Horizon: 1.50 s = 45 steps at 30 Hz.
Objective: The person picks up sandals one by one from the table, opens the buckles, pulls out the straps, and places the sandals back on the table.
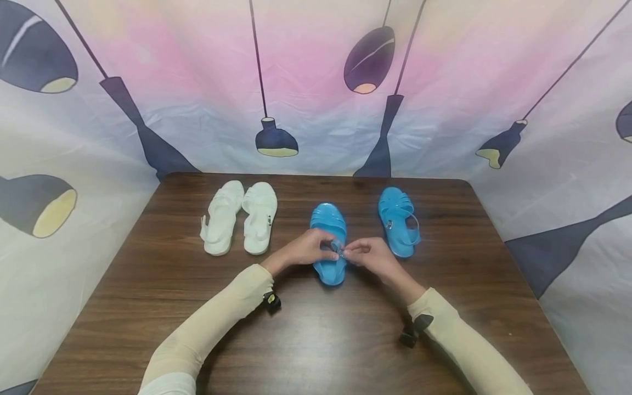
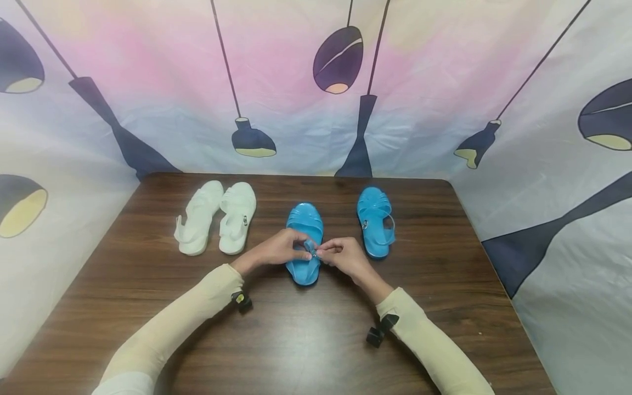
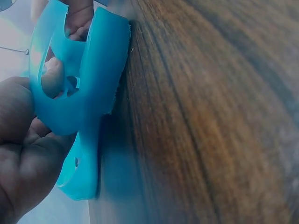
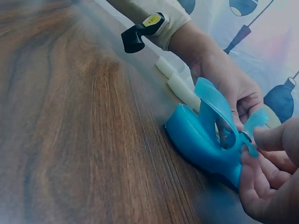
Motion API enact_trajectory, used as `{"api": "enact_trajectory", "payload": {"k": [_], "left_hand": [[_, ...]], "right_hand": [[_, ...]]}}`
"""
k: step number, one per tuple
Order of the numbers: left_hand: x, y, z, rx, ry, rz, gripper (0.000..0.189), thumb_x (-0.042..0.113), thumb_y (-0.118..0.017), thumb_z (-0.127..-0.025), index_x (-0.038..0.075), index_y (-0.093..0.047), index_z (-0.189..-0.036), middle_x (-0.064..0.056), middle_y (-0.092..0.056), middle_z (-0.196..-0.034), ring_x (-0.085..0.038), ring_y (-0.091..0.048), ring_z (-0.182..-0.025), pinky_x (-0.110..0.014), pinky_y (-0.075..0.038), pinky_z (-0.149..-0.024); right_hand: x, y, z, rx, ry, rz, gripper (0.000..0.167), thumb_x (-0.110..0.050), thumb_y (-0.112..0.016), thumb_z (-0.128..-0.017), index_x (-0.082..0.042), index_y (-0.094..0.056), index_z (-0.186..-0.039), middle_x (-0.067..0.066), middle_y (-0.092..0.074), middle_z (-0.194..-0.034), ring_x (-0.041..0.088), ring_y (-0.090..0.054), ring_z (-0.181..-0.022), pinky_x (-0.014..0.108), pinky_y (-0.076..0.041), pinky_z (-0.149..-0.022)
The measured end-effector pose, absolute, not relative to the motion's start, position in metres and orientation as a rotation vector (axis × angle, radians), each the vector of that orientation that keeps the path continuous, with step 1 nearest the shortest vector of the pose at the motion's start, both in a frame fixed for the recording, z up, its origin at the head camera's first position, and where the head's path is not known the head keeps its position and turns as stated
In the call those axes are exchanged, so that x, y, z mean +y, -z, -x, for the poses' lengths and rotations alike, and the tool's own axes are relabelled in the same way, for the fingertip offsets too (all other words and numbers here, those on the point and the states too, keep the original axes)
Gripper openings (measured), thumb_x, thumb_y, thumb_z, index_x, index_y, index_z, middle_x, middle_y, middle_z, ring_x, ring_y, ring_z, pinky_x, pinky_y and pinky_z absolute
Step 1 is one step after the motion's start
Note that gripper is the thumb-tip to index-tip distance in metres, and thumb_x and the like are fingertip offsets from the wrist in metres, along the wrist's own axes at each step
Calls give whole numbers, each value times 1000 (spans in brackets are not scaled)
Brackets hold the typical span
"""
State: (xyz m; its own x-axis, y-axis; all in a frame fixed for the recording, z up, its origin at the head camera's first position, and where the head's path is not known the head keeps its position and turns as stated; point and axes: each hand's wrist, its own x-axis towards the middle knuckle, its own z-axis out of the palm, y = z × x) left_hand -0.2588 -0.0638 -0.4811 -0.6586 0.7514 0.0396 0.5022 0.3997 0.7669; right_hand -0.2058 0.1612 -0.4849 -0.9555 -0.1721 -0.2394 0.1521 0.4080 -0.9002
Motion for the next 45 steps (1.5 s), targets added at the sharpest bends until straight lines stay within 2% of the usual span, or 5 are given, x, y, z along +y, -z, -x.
{"api": "enact_trajectory", "payload": {"k": [5,12,24,35,45], "left_hand": [[-65,481,259,2362,-1119,-1093,17,15,-77,-93,9,-75,-108,4,-75,-98,-9,-69,-100,-28,-56,-92],[-65,481,258,2354,-1138,-1078,12,16,-77,-93,11,-75,-104,4,-73,-93,-9,-69,-95,-30,-56,-90],[-65,483,256,2328,-1153,-1103,21,16,-77,-93,7,-75,-112,1,-76,-102,-13,-70,-103,-30,-55,-95],[-65,484,257,2327,-1157,-1117,17,15,-77,-93,8,-75,-108,2,-75,-98,-9,-69,-97,-28,-55,-91],[-65,481,256,2311,-1162,-1107,18,16,-78,-92,6,-74,-106,-1,-75,-99,-14,-70,-100,-30,-56,-92]], "right_hand": [[167,486,202,2276,1597,-8,26,-26,-76,-94,-7,-74,-112,8,-75,-107,22,-71,-96,38,-60,-87],[166,490,200,2247,1645,-18,23,-20,-75,-95,-4,-74,-110,10,-74,-106,23,-71,-95,37,-61,-85],[161,492,203,2192,1689,-28,29,-24,-76,-95,-4,-75,-115,10,-73,-108,22,-70,-95,37,-60,-88],[167,496,193,2077,1846,-1,32,-12,-75,-94,5,-69,-119,18,-70,-123,22,-72,-101,37,-59,-91],[158,491,199,2141,1857,-56,29,-14,-79,-91,4,-72,-112,14,-74,-104,20,-73,-91,37,-61,-86]]}}
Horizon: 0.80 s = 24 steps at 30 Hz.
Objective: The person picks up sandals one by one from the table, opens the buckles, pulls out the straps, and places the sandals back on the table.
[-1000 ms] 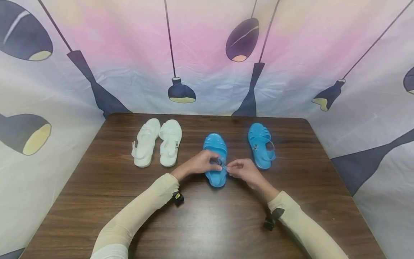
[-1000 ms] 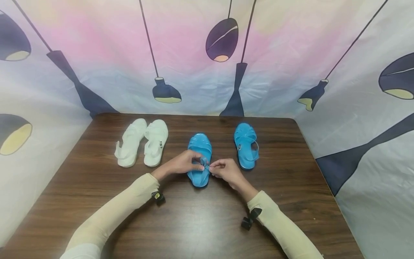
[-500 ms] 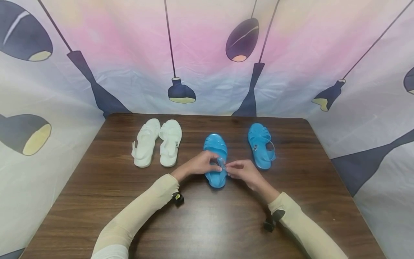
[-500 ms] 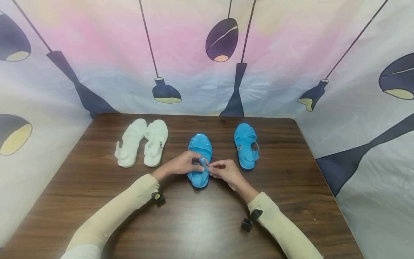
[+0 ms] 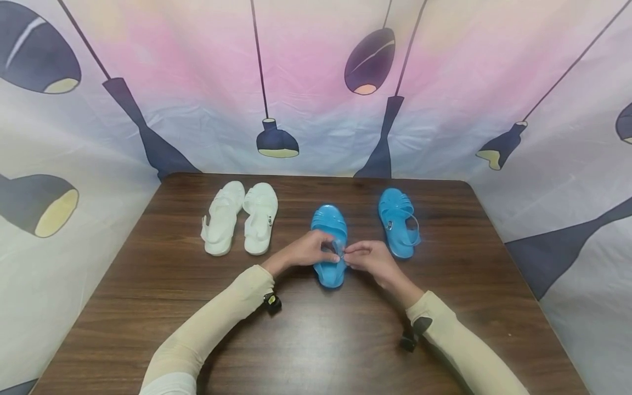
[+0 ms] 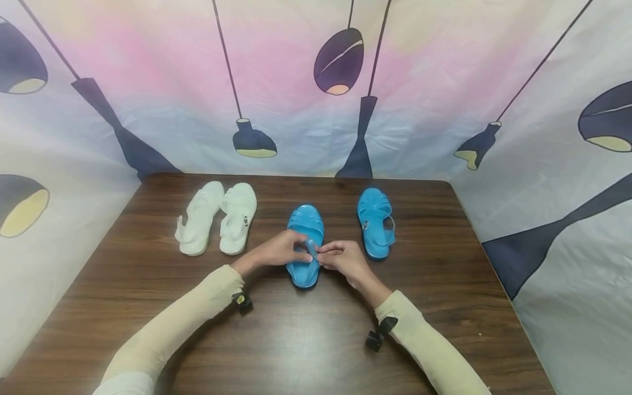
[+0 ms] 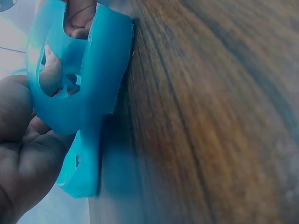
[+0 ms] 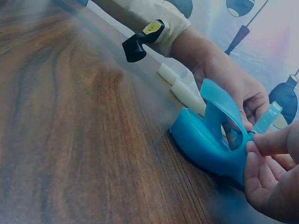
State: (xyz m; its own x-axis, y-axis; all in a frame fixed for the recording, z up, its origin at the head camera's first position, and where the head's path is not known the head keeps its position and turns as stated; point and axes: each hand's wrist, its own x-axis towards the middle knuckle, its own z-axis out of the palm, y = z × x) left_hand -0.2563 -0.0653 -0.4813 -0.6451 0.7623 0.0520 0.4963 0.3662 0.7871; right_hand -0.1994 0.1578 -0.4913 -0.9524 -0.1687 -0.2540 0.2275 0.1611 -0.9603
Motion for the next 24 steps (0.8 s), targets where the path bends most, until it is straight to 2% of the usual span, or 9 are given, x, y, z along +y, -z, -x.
{"api": "enact_trajectory", "payload": {"k": [6,16,20,24], "left_hand": [[-66,482,256,2304,-1165,-1096,19,15,-76,-94,7,-74,-111,1,-75,-101,-12,-70,-103,-31,-55,-94],[-65,484,256,2329,-1158,-1105,13,15,-77,-93,9,-75,-105,3,-74,-97,-9,-69,-98,-28,-56,-90],[-66,484,256,2322,-1166,-1097,15,16,-77,-93,10,-75,-107,4,-75,-98,-10,-69,-99,-30,-56,-92],[-66,485,256,2323,-1167,-1065,16,17,-77,-93,11,-75,-108,5,-75,-99,-9,-69,-100,-30,-56,-92]], "right_hand": [[157,489,197,2192,1823,-27,25,-13,-79,-91,1,-73,-111,13,-75,-104,20,-72,-94,36,-61,-86],[159,492,194,2333,1647,-7,22,-22,-79,-91,-4,-77,-104,7,-76,-96,20,-72,-87,36,-61,-79],[159,493,194,2354,1641,-36,20,-25,-80,-90,-9,-79,-101,5,-76,-96,20,-70,-87,35,-61,-79],[157,494,196,2312,1709,-55,19,-23,-79,-91,-8,-79,-102,7,-76,-99,21,-71,-90,35,-61,-81]]}}
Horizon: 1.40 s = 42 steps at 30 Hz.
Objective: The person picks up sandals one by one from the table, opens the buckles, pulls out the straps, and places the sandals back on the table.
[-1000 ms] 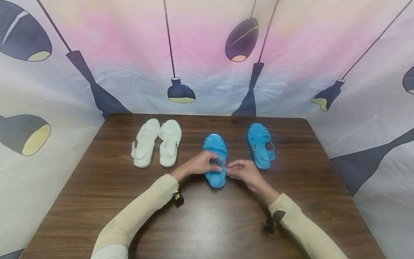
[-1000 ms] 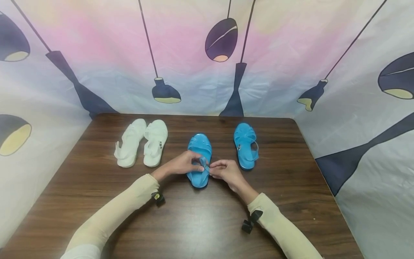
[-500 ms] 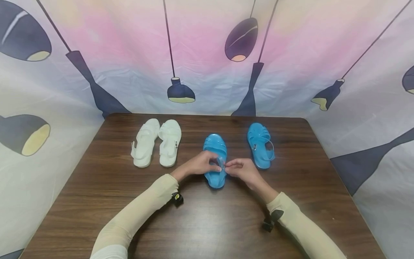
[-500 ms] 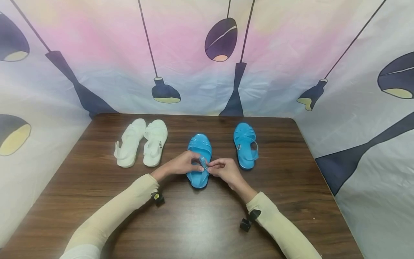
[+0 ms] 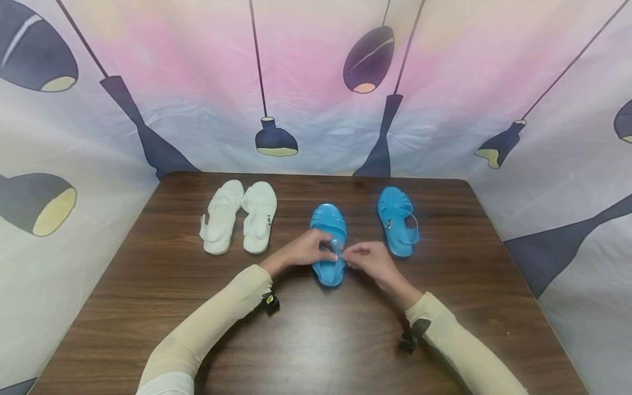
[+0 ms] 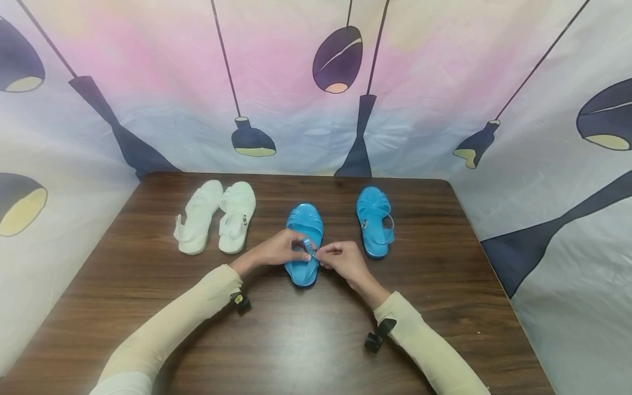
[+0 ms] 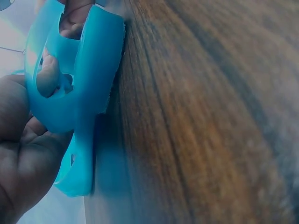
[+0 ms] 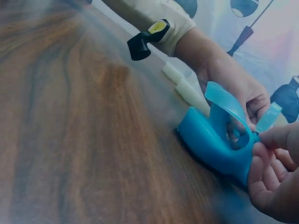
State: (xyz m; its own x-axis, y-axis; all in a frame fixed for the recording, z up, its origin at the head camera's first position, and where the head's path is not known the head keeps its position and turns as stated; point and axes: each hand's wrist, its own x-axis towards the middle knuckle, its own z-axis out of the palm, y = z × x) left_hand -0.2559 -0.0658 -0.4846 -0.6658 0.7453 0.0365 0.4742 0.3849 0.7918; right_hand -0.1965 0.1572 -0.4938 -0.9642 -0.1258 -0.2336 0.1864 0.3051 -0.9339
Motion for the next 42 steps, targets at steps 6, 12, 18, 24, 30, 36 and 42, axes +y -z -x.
{"api": "enact_trajectory", "payload": {"k": [6,12,18,24,30,36,42], "left_hand": [[-65,485,255,2340,-1151,-1077,12,18,-77,-94,11,-74,-102,4,-73,-94,-9,-69,-93,-30,-57,-87],[-65,486,256,2348,-1158,-1091,8,17,-77,-94,11,-74,-98,4,-72,-90,-8,-67,-86,-28,-56,-83],[-65,486,256,2348,-1162,-1093,9,16,-77,-93,10,-74,-98,3,-73,-91,-8,-68,-88,-27,-57,-83],[-65,485,255,2354,-1164,-1073,10,16,-78,-92,10,-74,-99,3,-74,-92,-8,-69,-91,-27,-57,-85],[-65,485,254,2343,-1172,-1055,11,17,-78,-92,11,-73,-100,5,-72,-91,-8,-68,-90,-28,-57,-84],[-66,485,255,2338,-1164,-1066,13,19,-78,-93,10,-74,-101,4,-73,-93,-9,-68,-90,-28,-57,-83],[-65,485,256,2337,-1159,-1077,11,18,-77,-93,10,-74,-100,4,-73,-90,-9,-68,-85,-28,-57,-81]], "right_hand": [[156,494,198,2264,1746,-114,19,-19,-78,-92,-5,-78,-105,10,-76,-103,20,-72,-91,35,-61,-82],[154,494,197,2200,1781,-169,23,-18,-78,-92,-3,-77,-109,12,-76,-108,20,-73,-96,35,-61,-85],[153,492,195,2165,1795,-225,21,-17,-79,-91,-4,-78,-107,11,-75,-108,20,-73,-96,35,-61,-85],[152,493,196,2133,1819,-256,23,-16,-78,-91,-2,-77,-109,12,-75,-108,19,-73,-94,35,-61,-85],[150,486,195,2161,1788,-229,23,-14,-77,-91,0,-77,-110,11,-75,-105,18,-73,-92,36,-61,-85],[149,487,195,2219,1760,-192,21,-14,-77,-91,-3,-78,-108,11,-76,-104,19,-72,-92,34,-61,-84],[150,487,194,2264,1736,-183,18,-15,-78,-91,-4,-79,-105,10,-76,-103,20,-71,-91,35,-61,-83]]}}
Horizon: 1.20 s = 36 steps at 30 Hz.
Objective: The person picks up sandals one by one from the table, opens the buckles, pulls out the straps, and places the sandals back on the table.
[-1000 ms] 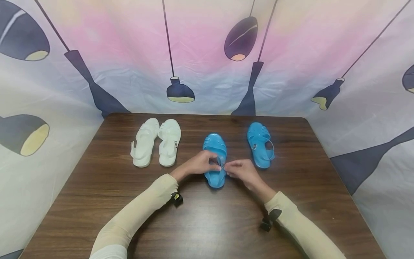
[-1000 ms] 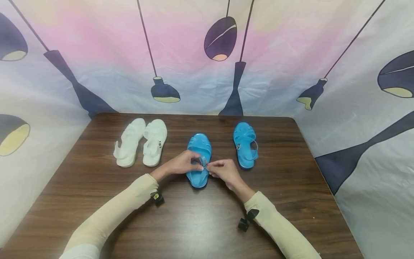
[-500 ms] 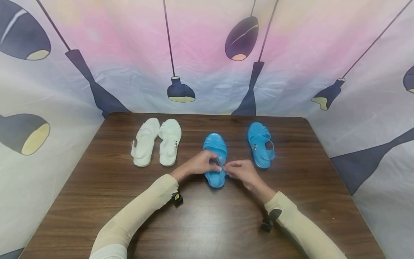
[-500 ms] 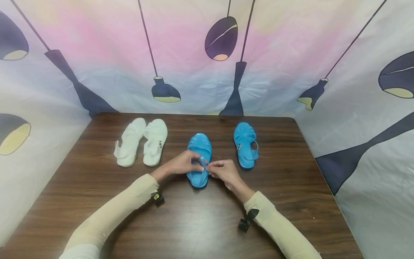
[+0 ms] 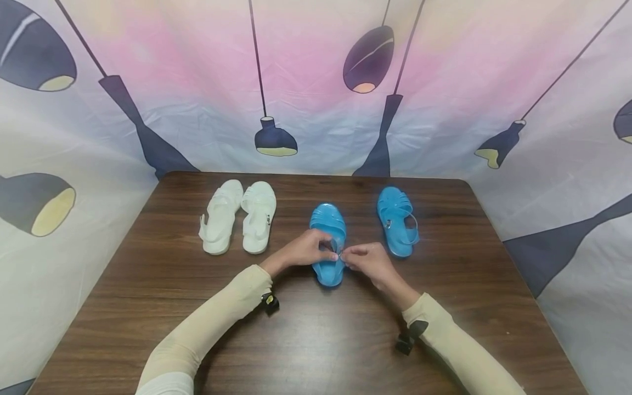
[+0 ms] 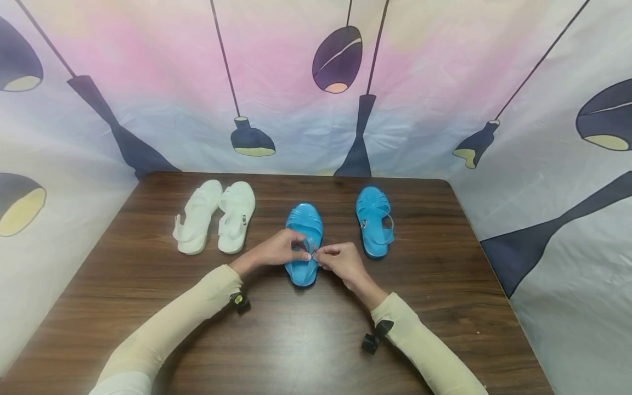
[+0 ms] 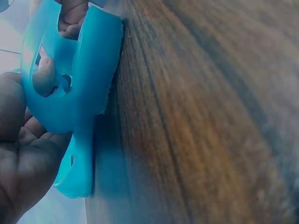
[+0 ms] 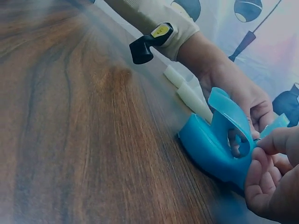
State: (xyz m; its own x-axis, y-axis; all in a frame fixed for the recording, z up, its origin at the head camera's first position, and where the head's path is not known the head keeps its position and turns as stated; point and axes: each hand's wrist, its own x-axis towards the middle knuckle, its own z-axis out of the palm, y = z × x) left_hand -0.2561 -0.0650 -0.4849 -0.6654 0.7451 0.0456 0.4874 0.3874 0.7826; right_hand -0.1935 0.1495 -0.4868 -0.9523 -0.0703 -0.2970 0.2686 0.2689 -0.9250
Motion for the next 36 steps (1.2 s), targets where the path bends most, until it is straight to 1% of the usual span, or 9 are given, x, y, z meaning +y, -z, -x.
{"api": "enact_trajectory", "payload": {"k": [4,12,17,21,26,31,36], "left_hand": [[-65,484,256,2343,-1150,-1075,12,19,-77,-94,10,-75,-101,4,-72,-90,-9,-68,-87,-28,-57,-82],[-66,485,256,2327,-1165,-1054,21,21,-76,-94,8,-75,-111,0,-75,-104,-12,-70,-97,-30,-57,-88],[-67,486,256,2322,-1179,-1040,16,18,-77,-93,10,-74,-106,2,-74,-99,-12,-70,-97,-31,-57,-87],[-67,487,257,2324,-1186,-1052,10,18,-77,-93,12,-74,-101,5,-73,-94,-10,-69,-96,-31,-57,-88],[-67,487,255,2333,-1197,-1057,9,19,-76,-94,13,-75,-101,6,-73,-93,-8,-68,-93,-30,-57,-87],[-67,487,255,2334,-1205,-1059,10,19,-76,-94,12,-75,-102,5,-73,-94,-8,-68,-92,-30,-56,-87],[-67,487,255,2322,-1224,-1062,10,19,-76,-95,11,-74,-101,4,-73,-93,-9,-68,-92,-30,-56,-87]], "right_hand": [[149,487,193,2230,1776,-187,18,-13,-78,-90,-3,-79,-105,11,-76,-102,19,-72,-90,35,-61,-82],[149,487,194,2210,1809,-161,19,-10,-76,-91,0,-78,-107,13,-76,-103,19,-71,-90,35,-61,-83],[150,490,193,2240,1777,-125,21,-14,-78,-90,-2,-77,-107,12,-76,-103,20,-72,-91,35,-61,-83],[151,492,190,2365,1702,-32,21,-20,-80,-89,-6,-79,-105,8,-77,-100,19,-72,-89,34,-61,-80],[151,490,186,2521,1613,74,20,-24,-80,-90,-9,-81,-104,5,-78,-97,18,-71,-85,34,-61,-75],[151,488,184,2551,1595,68,19,-25,-81,-90,-10,-82,-102,4,-78,-97,17,-70,-87,34,-60,-75],[150,490,185,2487,1646,-13,16,-24,-80,-90,-10,-81,-99,4,-77,-95,19,-70,-87,35,-60,-76]]}}
